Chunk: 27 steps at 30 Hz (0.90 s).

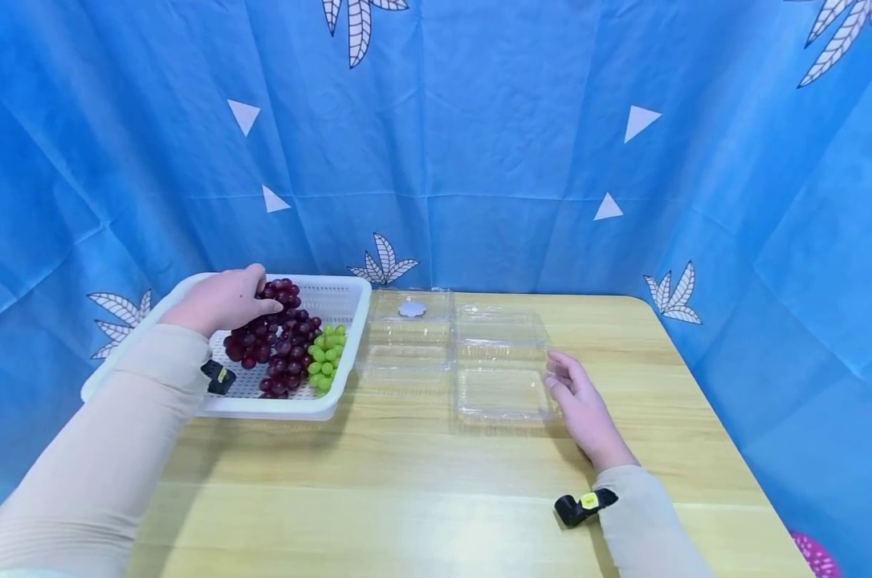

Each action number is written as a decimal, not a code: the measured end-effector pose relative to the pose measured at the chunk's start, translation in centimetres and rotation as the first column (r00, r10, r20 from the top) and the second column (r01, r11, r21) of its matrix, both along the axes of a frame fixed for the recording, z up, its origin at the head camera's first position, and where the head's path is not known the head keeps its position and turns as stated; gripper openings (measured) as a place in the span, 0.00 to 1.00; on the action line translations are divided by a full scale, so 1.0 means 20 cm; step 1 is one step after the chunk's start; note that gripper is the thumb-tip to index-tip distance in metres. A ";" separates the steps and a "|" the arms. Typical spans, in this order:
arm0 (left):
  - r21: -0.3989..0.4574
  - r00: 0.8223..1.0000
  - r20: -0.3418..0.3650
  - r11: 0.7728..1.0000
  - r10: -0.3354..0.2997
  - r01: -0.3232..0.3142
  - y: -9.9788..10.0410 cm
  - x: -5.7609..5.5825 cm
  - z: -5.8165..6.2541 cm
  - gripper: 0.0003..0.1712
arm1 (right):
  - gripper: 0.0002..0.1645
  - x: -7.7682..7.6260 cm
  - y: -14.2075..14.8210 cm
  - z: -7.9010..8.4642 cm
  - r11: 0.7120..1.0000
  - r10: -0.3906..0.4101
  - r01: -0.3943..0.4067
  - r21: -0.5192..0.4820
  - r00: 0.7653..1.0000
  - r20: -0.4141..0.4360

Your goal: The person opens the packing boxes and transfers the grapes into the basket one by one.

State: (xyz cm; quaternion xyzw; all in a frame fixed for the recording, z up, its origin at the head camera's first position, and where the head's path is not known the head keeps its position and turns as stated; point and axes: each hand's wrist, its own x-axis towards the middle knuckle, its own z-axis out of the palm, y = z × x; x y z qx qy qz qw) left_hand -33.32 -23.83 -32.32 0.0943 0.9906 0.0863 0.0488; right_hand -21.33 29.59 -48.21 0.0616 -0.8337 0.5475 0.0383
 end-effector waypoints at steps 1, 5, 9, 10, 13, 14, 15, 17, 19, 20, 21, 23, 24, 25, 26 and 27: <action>0.003 1.000 0.016 1.000 0.002 -0.002 -0.01 0.00 0.00 0.28 | 0.32 0.00 0.00 0.00 1.000 0.004 -0.004 -0.004 1.000 0.000; -0.001 0.998 0.054 1.000 0.022 -0.022 -0.07 0.01 0.01 0.33 | 0.31 0.00 0.00 -0.02 1.000 -0.001 0.001 0.001 1.000 -0.005; 0.003 0.995 0.098 0.999 0.036 -0.036 -0.13 0.03 0.01 0.33 | 0.31 0.00 0.00 -0.01 1.000 -0.004 0.004 0.005 1.000 -0.006; 0.008 0.993 0.114 0.999 0.035 -0.036 -0.14 0.03 0.01 0.31 | 0.31 0.00 0.00 -0.01 1.000 -0.002 0.002 0.003 1.000 -0.005; 0.029 0.989 0.148 0.999 0.018 -0.022 -0.17 0.02 -0.02 0.27 | 0.31 0.00 0.00 0.00 1.000 0.001 -0.001 -0.006 1.000 -0.002; 0.036 0.988 0.156 0.999 0.010 -0.016 -0.18 0.01 -0.04 0.25 | 0.31 0.00 0.00 0.00 1.000 0.002 -0.002 -0.009 1.000 0.000; 0.038 0.987 0.163 0.999 0.004 -0.010 -0.19 0.01 -0.05 0.25 | 0.31 -0.01 0.00 0.00 1.000 0.004 -0.004 -0.011 1.000 0.003; 0.046 0.984 0.179 0.999 -0.009 0.001 -0.20 0.00 -0.08 0.27 | 0.32 -0.01 0.00 0.00 1.000 0.007 -0.007 -0.014 1.000 0.007; 0.075 0.978 0.210 0.997 -0.006 -0.010 -0.21 -0.01 -0.09 0.29 | 0.32 -0.01 0.00 0.00 1.000 0.007 -0.007 -0.015 1.000 0.012; 0.081 0.976 0.218 0.997 -0.009 -0.009 -0.21 -0.01 -0.11 0.30 | 0.32 -0.01 0.00 0.00 1.000 0.006 -0.006 -0.014 1.000 0.013; 0.090 0.975 0.223 0.996 -0.015 -0.006 -0.21 -0.02 -0.11 0.31 | 0.32 -0.01 0.00 0.00 1.000 0.005 -0.005 -0.012 1.000 0.014; 0.117 0.974 0.224 0.993 -0.021 -0.005 -0.21 -0.02 -0.13 0.31 | 0.32 -0.01 0.00 0.00 1.000 0.000 0.000 -0.004 1.000 0.012; 0.121 0.975 0.223 0.993 -0.020 -0.008 -0.20 -0.03 -0.14 0.31 | 0.32 -0.01 0.00 -0.01 1.000 -0.002 0.002 -0.003 1.000 0.013; 0.111 0.977 0.210 0.994 -0.026 0.003 -0.20 -0.03 -0.15 0.32 | 0.32 -0.01 0.00 -0.01 1.000 -0.003 0.003 -0.003 1.000 0.012; 0.105 0.979 0.204 0.994 -0.027 0.005 -0.20 -0.04 -0.16 0.32 | 0.32 -0.01 0.00 -0.01 1.000 -0.005 0.005 -0.001 1.000 0.012; 0.105 0.977 0.210 0.994 -0.021 -0.001 -0.20 -0.05 -0.17 0.33 | 0.31 -0.01 0.01 -0.01 1.000 -0.006 0.006 0.000 1.000 0.010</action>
